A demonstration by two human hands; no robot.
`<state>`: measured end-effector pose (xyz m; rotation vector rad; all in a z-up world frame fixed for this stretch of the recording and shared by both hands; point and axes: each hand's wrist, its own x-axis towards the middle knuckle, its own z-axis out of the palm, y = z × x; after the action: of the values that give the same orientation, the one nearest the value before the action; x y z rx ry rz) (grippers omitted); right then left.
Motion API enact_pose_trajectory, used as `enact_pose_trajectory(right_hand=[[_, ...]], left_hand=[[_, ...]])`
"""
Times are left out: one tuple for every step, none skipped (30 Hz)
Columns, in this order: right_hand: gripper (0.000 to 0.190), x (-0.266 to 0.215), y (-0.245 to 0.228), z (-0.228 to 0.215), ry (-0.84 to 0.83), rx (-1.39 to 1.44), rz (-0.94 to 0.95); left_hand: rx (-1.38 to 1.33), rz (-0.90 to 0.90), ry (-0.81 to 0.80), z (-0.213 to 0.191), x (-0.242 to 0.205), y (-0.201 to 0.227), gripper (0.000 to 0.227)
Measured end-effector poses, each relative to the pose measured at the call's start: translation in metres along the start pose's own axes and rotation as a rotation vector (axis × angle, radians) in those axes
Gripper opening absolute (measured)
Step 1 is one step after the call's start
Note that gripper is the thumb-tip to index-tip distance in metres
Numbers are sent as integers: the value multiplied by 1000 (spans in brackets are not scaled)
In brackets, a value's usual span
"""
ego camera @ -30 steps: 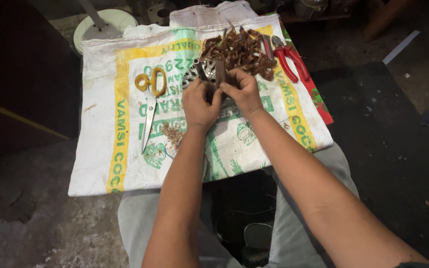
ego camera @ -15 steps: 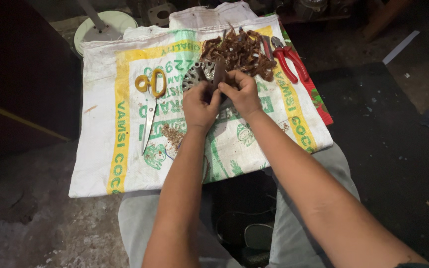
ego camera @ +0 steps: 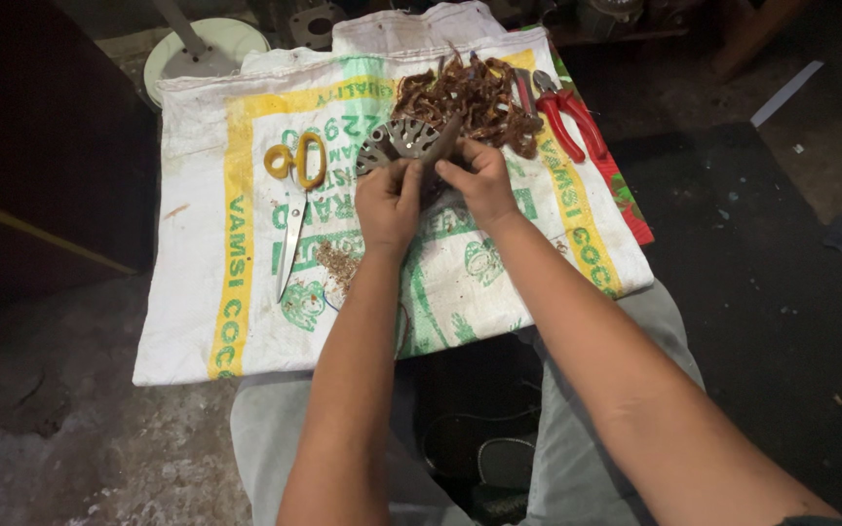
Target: The person pulls copper wire windings from a metal motor stator core by hand, working over a white bag on their lap.
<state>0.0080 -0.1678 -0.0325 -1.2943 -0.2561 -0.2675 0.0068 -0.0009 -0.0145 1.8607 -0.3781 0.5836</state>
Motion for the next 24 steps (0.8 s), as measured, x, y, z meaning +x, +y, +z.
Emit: enact_pose_trajectory(right_hand=[[18,0,1,0,1,-36,-9],[17,0,1,-1,2,-72,-18],[16,-1,1,0,2,-106,-26],[16,-2,1,1,1,-111,-25],[16,-2,0,1,0,-117,-25],[16,-2,-1,2,-1,-123,-25],[16,-1,-3,4,4,-123,-24],[16,-2,-5,5,10,-123,-24],[16,-2,-6,7,15,-123,-22],[14,-3,-7,9,42,-149,-18],[13,-3,-8,11,70,-176,-14],[12,-3,-9,13,97,-202,-10],[9,-3,-10,14,177,-177,1],[7,-3,-9,14,258,-153,12],[6,-2,-9,15,337,-127,24],[6,-1,-8,16,418,-166,-18],[5,2,-7,17,496,-205,-63],[4,4,-6,18,575,-243,-108],[4,5,-5,18,608,-331,-124],[4,6,-3,18,639,-419,-139],[5,5,-2,19,670,-508,-154],[5,5,-1,21,687,-611,-223],[6,4,-2,24,702,-714,-293],[8,3,-3,26,714,-817,-363]], left_hand=[[15,31,1,0,0,-1,19],[30,61,3,0,1,-2,19],[46,92,4,0,0,-2,19],[58,97,3,-1,0,-2,19],[69,103,4,-1,0,-2,19],[79,109,5,-1,1,0,18],[100,133,19,-1,1,1,18],[120,157,33,-1,1,3,19],[141,181,47,-2,1,5,19],[73,102,28,-2,1,7,19],[6,23,8,-3,0,8,20],[-62,-56,-12,-4,0,8,21],[-92,-94,5,-3,-1,9,22],[-122,-132,22,-3,-1,8,23],[-150,-171,40,-4,-1,6,25],[-39,-169,112,-4,-2,5,28],[73,-166,185,-4,-2,2,33],[185,-161,259,-4,-2,-1,39],[224,-151,280,-2,-2,-4,46],[264,-141,302,0,-2,-7,53],[304,-132,323,2,-2,-10,60],[294,-144,297,3,-1,-14,63],[284,-156,272,4,-1,-16,66],[274,-167,247,4,-1,-18,69]])
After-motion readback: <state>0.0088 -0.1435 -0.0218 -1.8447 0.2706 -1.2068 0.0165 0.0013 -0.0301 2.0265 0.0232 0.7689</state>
